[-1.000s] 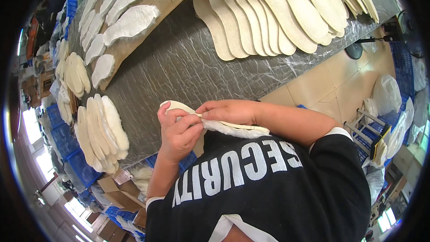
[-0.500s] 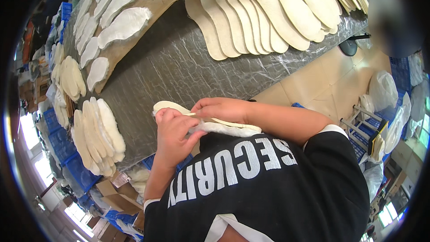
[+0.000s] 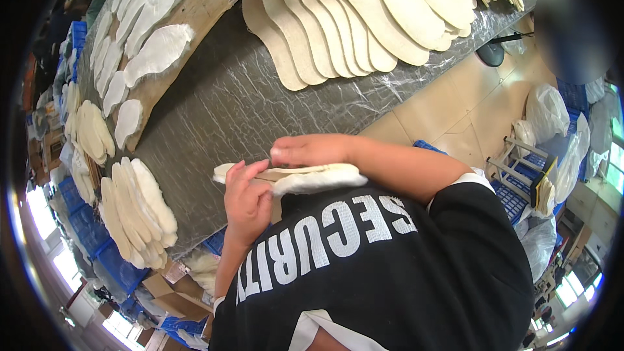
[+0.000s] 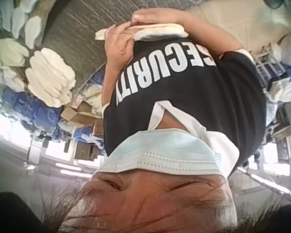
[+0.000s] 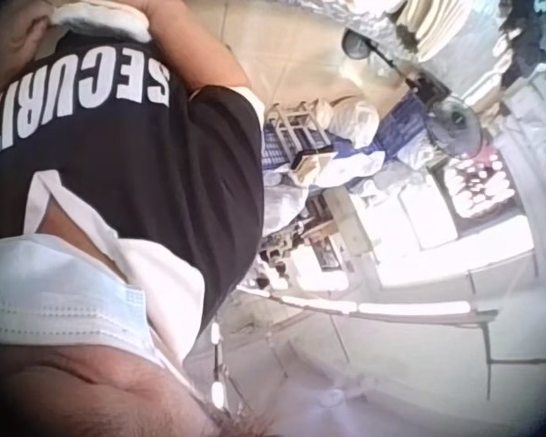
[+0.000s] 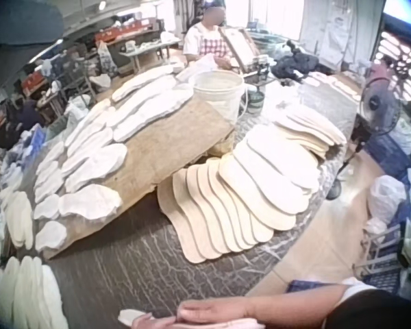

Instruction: Manually peeling and preparing fleece-lined shoe insoles at a manufacturing workstation.

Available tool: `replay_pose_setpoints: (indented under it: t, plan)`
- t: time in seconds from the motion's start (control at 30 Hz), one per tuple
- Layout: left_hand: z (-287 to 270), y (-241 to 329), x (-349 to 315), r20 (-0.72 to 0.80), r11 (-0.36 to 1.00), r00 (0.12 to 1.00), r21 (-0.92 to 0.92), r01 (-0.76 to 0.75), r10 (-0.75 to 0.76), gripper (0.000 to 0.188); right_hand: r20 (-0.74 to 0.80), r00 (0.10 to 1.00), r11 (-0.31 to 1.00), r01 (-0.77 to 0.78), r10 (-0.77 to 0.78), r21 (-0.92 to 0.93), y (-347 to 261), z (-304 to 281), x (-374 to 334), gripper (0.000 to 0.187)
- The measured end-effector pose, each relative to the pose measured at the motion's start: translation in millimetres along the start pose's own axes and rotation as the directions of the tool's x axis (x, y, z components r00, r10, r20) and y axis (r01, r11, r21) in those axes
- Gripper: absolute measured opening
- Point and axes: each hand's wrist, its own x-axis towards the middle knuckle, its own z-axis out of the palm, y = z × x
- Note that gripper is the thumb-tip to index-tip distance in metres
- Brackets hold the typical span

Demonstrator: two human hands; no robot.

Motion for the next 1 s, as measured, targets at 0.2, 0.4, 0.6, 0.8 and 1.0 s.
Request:
replay_pose_setpoints:
  t: [0.2,0.4,0.6,0.8,1.0]
  plan:
    - [10.8,-1.1,-1.2,-0.036,0.995,0.994,-0.032,0.098,-0.099,0.021,0.183,0.977,0.955,-0.158,0.113,0.25,19.8,-19.6,-9.5,0.029]
    - [12.8,-3.1,6.4,-0.083,0.962,0.973,-0.187,0.197,-0.215,0.025,0.155,0.977,0.915,-0.192,0.145,0.356,19.3,-18.0,-8.7,0.027]
    - [9.4,-0.6,21.4,-0.017,0.953,0.964,-0.157,0.261,-0.266,0.023,0.136,0.981,0.895,-0.181,0.137,0.409,17.7,-15.0,-10.7,0.028]
    - [10.4,4.2,26.5,0.043,0.961,0.966,-0.099,0.257,-0.254,0.026,0.114,0.986,0.872,-0.163,0.124,0.462,24.6,-15.4,-7.7,0.03]
    - [7.6,7.9,26.8,0.142,0.91,0.919,-0.151,0.387,-0.367,0.025,0.097,0.982,0.847,-0.188,0.162,0.496,24.9,-15.6,-10.3,0.03]
